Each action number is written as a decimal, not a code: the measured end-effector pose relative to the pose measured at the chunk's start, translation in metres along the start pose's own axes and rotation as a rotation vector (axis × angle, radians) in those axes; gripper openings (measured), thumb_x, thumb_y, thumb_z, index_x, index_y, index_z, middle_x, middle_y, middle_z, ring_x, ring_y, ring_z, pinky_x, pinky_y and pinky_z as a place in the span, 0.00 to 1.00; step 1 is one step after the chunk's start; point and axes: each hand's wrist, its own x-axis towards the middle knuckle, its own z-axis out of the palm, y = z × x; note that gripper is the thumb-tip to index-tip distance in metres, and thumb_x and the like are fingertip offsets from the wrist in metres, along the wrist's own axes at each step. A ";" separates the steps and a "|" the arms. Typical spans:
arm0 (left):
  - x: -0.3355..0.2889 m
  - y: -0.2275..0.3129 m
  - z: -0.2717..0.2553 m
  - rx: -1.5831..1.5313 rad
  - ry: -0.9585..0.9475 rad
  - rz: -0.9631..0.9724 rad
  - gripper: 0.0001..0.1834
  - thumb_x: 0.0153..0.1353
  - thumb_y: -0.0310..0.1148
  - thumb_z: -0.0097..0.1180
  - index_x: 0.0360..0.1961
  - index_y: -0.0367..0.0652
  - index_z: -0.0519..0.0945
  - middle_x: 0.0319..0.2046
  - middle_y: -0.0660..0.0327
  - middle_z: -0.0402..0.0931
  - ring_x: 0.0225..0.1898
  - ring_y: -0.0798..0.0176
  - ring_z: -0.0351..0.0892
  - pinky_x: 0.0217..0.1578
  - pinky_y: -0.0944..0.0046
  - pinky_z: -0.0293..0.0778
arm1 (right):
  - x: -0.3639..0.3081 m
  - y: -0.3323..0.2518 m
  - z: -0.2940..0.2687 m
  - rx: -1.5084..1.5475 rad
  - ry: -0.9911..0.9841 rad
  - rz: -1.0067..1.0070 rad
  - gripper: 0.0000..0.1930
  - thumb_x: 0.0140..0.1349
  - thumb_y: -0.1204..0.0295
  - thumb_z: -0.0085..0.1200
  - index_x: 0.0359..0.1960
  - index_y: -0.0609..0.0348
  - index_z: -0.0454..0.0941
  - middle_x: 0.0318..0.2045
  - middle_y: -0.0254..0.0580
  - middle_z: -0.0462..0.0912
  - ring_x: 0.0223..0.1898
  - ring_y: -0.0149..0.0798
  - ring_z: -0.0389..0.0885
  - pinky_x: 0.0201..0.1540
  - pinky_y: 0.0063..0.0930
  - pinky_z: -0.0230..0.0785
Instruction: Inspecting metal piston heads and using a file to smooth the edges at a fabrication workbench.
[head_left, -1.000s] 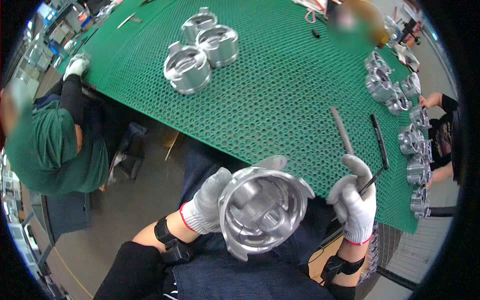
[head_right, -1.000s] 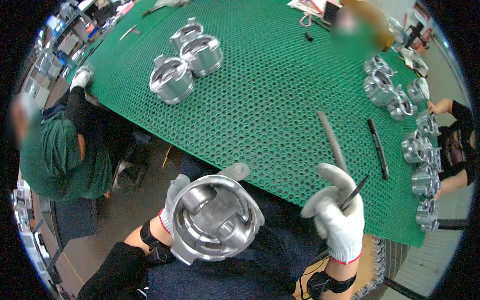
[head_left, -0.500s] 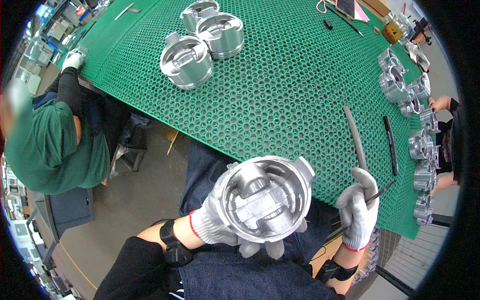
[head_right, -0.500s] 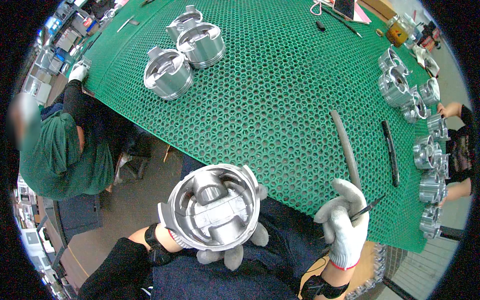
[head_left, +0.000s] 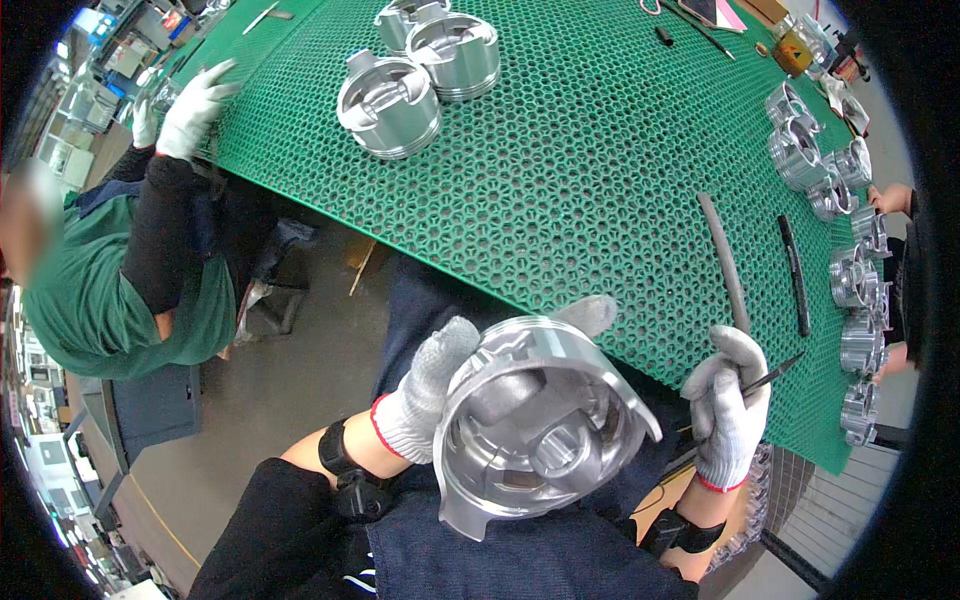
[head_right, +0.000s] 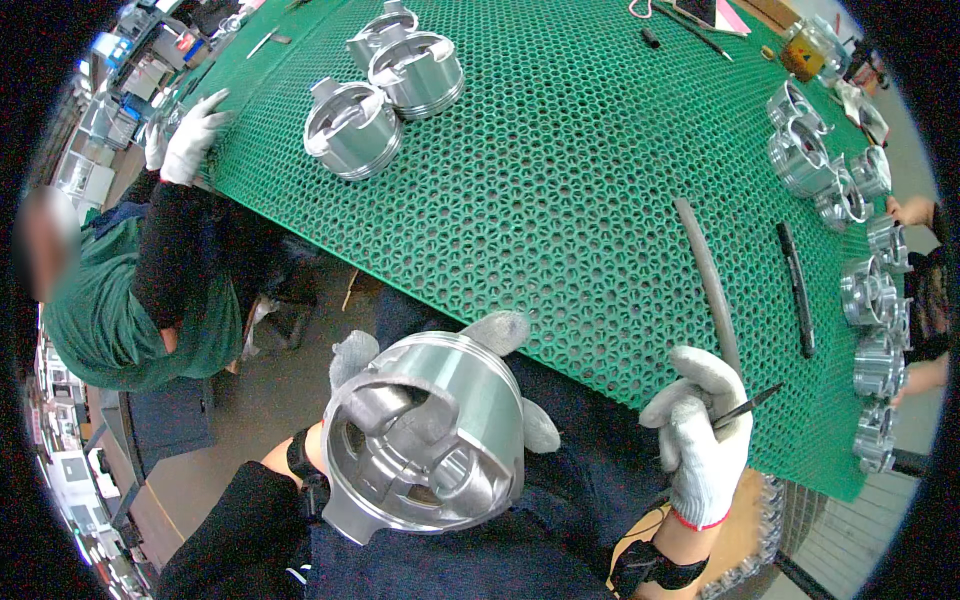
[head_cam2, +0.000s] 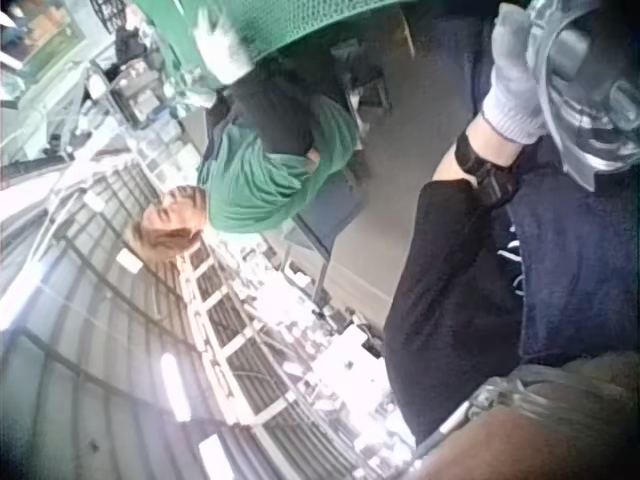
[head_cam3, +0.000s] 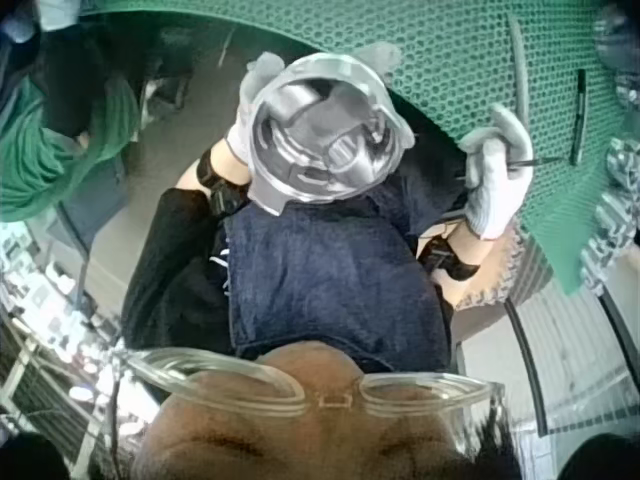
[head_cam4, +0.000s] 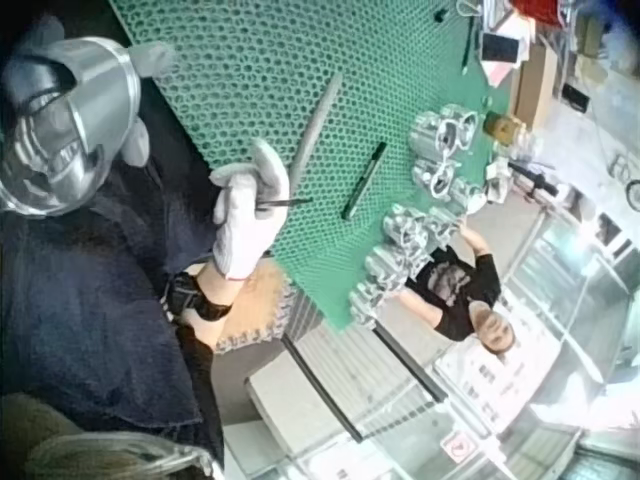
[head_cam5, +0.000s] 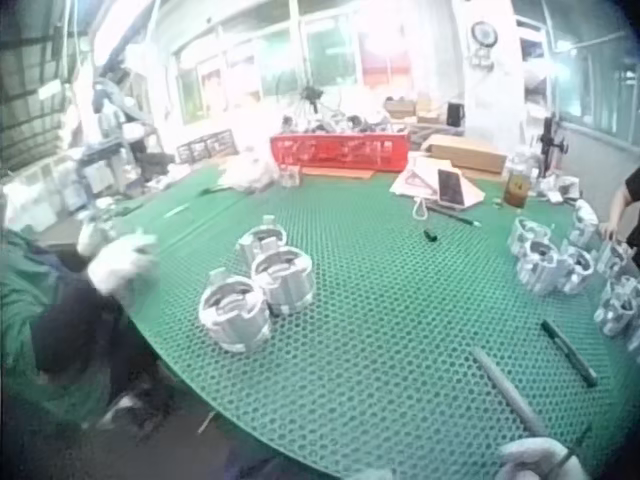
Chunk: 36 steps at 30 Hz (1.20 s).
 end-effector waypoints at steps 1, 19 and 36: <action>0.000 -0.001 0.005 -0.013 -0.049 0.008 0.48 0.57 0.53 0.56 0.72 0.55 0.43 0.61 0.20 0.42 0.58 0.28 0.64 0.51 0.39 0.73 | 0.000 0.001 0.000 0.003 -0.003 -0.002 0.19 0.58 0.69 0.55 0.50 0.66 0.73 0.21 0.47 0.79 0.09 0.21 0.59 0.12 0.13 0.50; -0.001 0.006 0.003 -0.474 -0.123 -0.203 0.39 0.64 0.55 0.44 0.71 0.55 0.49 0.67 0.31 0.38 0.54 0.15 0.58 0.37 0.43 0.79 | -0.003 0.002 0.000 -0.018 -0.025 -0.038 0.17 0.58 0.73 0.52 0.49 0.67 0.73 0.21 0.47 0.79 0.09 0.20 0.59 0.12 0.13 0.51; 0.021 0.009 0.028 2.379 -0.052 0.760 0.77 0.24 0.43 0.82 0.71 0.42 0.38 0.60 0.35 0.60 0.58 0.41 0.68 0.56 0.47 0.67 | -0.008 0.012 0.027 0.407 -0.445 0.272 0.28 0.49 0.62 0.69 0.48 0.64 0.73 0.31 0.38 0.79 0.15 0.24 0.69 0.17 0.16 0.61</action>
